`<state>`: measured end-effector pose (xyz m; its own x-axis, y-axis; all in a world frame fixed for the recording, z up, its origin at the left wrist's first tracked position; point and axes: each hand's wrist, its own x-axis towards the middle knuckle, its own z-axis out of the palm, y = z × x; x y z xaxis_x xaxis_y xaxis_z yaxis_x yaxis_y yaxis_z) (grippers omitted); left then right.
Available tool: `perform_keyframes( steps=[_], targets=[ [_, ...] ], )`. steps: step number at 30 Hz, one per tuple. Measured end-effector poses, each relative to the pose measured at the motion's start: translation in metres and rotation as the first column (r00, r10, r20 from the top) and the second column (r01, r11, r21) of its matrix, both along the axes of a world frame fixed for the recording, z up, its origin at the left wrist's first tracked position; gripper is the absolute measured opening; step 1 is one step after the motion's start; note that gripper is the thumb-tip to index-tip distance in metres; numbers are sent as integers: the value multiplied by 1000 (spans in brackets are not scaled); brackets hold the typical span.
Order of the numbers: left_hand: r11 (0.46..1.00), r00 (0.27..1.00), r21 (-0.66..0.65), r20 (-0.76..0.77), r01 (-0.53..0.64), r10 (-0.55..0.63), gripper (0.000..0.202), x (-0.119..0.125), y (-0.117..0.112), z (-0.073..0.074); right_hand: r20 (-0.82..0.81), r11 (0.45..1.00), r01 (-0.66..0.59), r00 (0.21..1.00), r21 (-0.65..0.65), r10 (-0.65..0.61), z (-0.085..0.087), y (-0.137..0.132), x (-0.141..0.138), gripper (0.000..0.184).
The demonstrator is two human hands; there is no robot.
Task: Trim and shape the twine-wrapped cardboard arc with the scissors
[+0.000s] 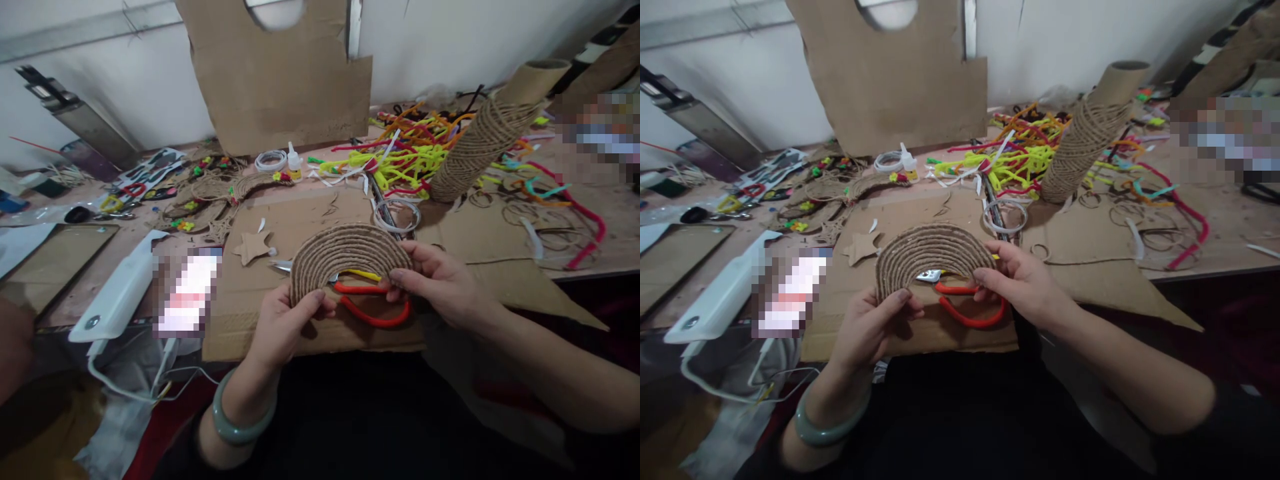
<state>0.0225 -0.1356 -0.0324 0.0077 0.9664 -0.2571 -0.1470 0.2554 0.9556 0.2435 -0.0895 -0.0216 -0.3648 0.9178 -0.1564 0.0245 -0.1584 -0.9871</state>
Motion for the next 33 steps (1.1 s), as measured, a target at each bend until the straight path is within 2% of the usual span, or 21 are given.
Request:
perform_keyframes(
  steps=[4,8,17,23,27,33],
  targets=[
    [997,995,64,89,-41,35,18,-1,1,-1,3,999,-40,999,-28,40,2,0,-1,40],
    [995,990,81,127,-66,56,17,0,0,-1,84,994,-59,994,-93,66,3,1,-4,33],
    [994,991,74,105,-85,77,18,1,-1,1,75,994,-97,992,-59,101,7,1,-6,30],
    [997,998,47,22,-57,56,20,3,-4,-1,47,1000,1,999,-30,1,2,3,-12,24],
    [998,998,27,22,-52,51,20,4,-5,-1,25,1000,2,1000,4,-2,1,3,-14,23],
    [990,994,90,47,-104,100,21,2,-3,-1,45,998,-37,998,-53,39,2,4,-10,26]
  ],
)
